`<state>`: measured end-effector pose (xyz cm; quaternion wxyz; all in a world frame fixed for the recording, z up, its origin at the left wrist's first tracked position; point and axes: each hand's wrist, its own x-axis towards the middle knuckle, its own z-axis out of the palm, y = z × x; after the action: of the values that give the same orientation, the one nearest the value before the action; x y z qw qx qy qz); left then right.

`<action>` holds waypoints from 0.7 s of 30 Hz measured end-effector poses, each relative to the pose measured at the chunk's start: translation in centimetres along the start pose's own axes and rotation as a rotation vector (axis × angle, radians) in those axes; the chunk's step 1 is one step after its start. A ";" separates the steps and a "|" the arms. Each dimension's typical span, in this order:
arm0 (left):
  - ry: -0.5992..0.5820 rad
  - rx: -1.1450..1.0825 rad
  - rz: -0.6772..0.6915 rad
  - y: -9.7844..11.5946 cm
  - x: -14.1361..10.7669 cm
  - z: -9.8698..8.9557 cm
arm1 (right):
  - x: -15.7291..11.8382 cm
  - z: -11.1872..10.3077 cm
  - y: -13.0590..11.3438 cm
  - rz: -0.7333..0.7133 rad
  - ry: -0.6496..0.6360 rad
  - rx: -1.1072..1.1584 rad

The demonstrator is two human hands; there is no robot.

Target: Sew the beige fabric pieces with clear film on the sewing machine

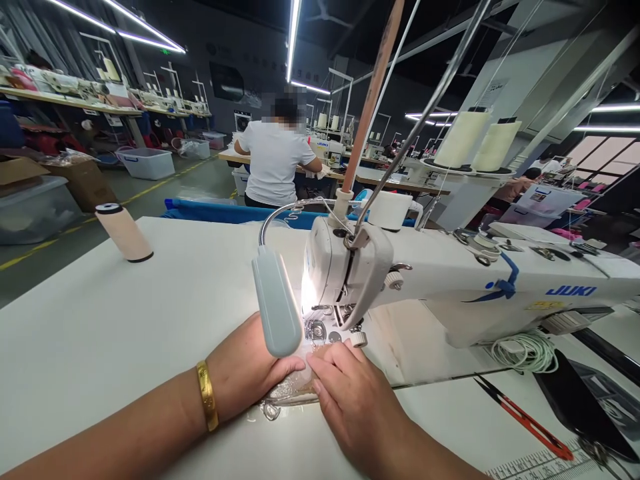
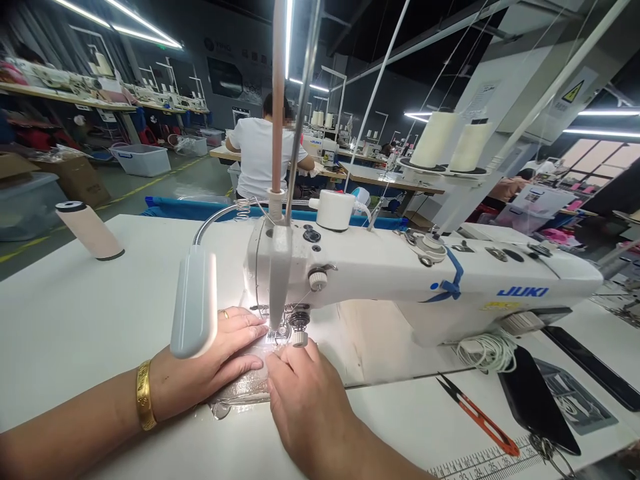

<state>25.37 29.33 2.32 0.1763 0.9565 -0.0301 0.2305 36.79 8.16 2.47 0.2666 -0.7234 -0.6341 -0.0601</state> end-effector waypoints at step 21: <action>-0.089 0.036 0.176 3.2 0.5 -2.3 | 0.6 -0.5 0.0 0.040 -0.073 -0.021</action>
<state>24.37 27.14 5.51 0.1366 0.9625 -0.1175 0.2027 37.02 8.49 3.20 0.2370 -0.7402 -0.6282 -0.0351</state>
